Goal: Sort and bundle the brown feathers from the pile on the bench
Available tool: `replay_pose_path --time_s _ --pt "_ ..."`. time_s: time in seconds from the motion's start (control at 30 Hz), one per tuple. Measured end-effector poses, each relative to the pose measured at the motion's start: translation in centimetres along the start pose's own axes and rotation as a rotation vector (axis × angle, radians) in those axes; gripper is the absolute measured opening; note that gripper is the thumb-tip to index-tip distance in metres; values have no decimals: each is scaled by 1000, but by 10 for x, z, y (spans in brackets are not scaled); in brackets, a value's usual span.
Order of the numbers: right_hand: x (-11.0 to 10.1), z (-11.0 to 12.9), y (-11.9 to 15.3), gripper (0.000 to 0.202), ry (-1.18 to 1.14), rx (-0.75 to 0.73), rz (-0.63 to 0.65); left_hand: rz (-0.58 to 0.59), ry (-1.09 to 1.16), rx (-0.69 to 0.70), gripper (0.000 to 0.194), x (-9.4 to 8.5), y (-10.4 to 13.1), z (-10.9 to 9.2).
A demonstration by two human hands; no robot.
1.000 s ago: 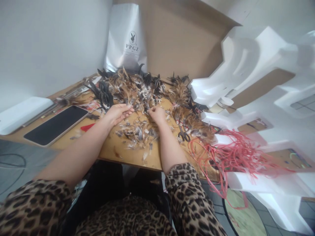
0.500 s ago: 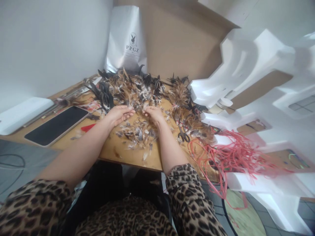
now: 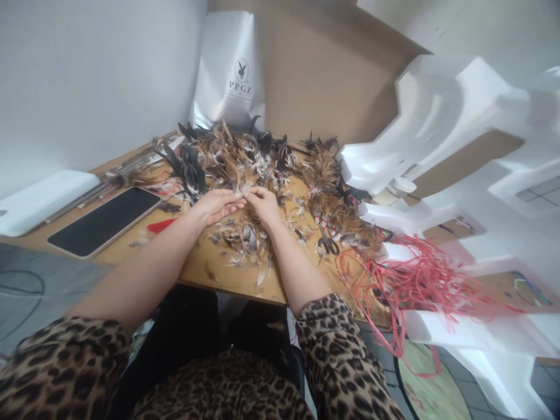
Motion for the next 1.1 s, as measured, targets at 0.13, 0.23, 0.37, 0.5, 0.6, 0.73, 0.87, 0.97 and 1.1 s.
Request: replay_pose_path --time_s 0.13,0.23,0.37,0.5,0.6,0.73,0.87,0.97,1.1 --pt "-1 2 -1 14 169 -107 -15 1 -14 13 3 -1 -2 1" --pt "-1 2 -2 14 218 -110 -33 -1 -36 16 6 -1 -2 1" --pt "0 3 -1 15 122 -32 -39 -10 -60 21 9 1 0 -1" --pt "2 2 3 19 -24 70 -39 -15 -33 35 8 1 1 -2" --pt "3 0 5 22 -107 133 -40 -16 -16 38 6 1 0 -1" --pt "3 -1 6 22 -82 132 -74 -28 -12 34 6 1 0 -1" --pt "3 0 5 22 -63 123 -84 -51 -17 39 8 1 0 -2" --pt "3 1 4 22 -68 138 -100 -52 -43 59 7 0 0 -2" --pt "3 3 5 22 -113 116 -114 -49 -70 67 6 1 1 -1"
Point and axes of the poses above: each hand's wrist, its own y-axis away from the middle knuckle, its own x-axis out of the palm, z = x × y, the point moved 4 cm from there along -y, towards the middle knuckle, and after that the axes turned 6 degrees about -y, right-handed, at the moved point
